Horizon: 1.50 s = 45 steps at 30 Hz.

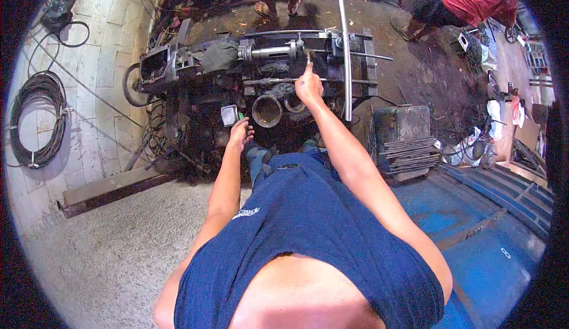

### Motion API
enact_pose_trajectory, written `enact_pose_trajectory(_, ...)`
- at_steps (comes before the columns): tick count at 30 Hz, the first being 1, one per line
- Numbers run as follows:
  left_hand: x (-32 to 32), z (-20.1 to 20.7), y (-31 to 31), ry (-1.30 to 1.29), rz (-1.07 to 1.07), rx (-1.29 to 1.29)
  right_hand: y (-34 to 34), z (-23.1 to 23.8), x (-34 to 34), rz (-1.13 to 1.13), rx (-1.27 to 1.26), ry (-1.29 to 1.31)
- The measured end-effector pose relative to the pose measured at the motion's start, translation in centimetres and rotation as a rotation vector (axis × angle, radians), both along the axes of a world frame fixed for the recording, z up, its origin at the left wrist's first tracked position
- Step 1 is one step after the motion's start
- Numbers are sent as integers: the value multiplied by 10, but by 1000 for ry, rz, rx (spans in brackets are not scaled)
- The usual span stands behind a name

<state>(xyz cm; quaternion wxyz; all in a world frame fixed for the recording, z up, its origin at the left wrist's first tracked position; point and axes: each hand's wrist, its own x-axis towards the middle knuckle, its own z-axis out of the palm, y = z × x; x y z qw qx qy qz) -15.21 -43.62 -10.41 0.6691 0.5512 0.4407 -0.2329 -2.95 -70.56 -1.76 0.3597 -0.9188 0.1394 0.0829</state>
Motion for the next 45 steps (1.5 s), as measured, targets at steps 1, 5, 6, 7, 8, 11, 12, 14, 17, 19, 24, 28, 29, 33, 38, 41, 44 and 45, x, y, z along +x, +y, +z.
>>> enact_pose_trajectory(1,0,0,1,-7,3,1,-3,-1,-6,21,-1,25)
enact_pose_trajectory(5,-2,-6,1,12,-14,40,-14,-12,-29,-7,-62,64)
enact_pose_trajectory(6,-2,-7,2,11,-16,34,-17,-15,-33,15,-65,29)
enact_pose_trajectory(7,-2,-8,2,11,-18,34,-19,-18,-38,13,-65,29)
enact_pose_trajectory(8,-2,-9,3,6,-18,29,-21,-20,-42,50,-80,42)
enact_pose_trajectory(11,-1,-9,3,-8,-23,17,-26,-27,-51,126,-110,74)
enact_pose_trajectory(12,-1,-8,3,-15,-29,10,-27,-29,-55,146,-134,78)
enact_pose_trajectory(14,0,-6,2,-5,-30,23,-30,-33,-59,183,-160,94)
enact_pose_trajectory(17,2,-3,1,13,-39,42,-35,-40,-58,177,-194,106)
enact_pose_trajectory(19,3,-3,0,15,-46,49,-37,-43,-58,180,-184,107)
enact_pose_trajectory(24,2,-1,0,19,-49,45,-38,-46,-61,183,-171,50)
enact_pose_trajectory(28,2,1,-1,17,-60,67,-37,-49,-62,172,-193,68)
enact_pose_trajectory(29,1,1,-2,18,-59,72,-37,-50,-62,159,-195,69)
enact_pose_trajectory(33,0,-1,-2,18,-54,80,-37,-52,-62,160,-204,88)
enact_pose_trajectory(38,-2,-5,0,-15,-39,26,-38,-50,-64,156,-196,94)
enact_pose_trajectory(41,-2,-5,0,-15,-38,32,-38,-47,-64,157,-183,102)
enact_pose_trajectory(44,-3,-3,-1,-17,-35,40,-37,-46,-65,151,-191,90)
enact_pose_trajectory(45,-3,-3,-1,-11,-32,52,-37,-45,-66,156,-186,100)
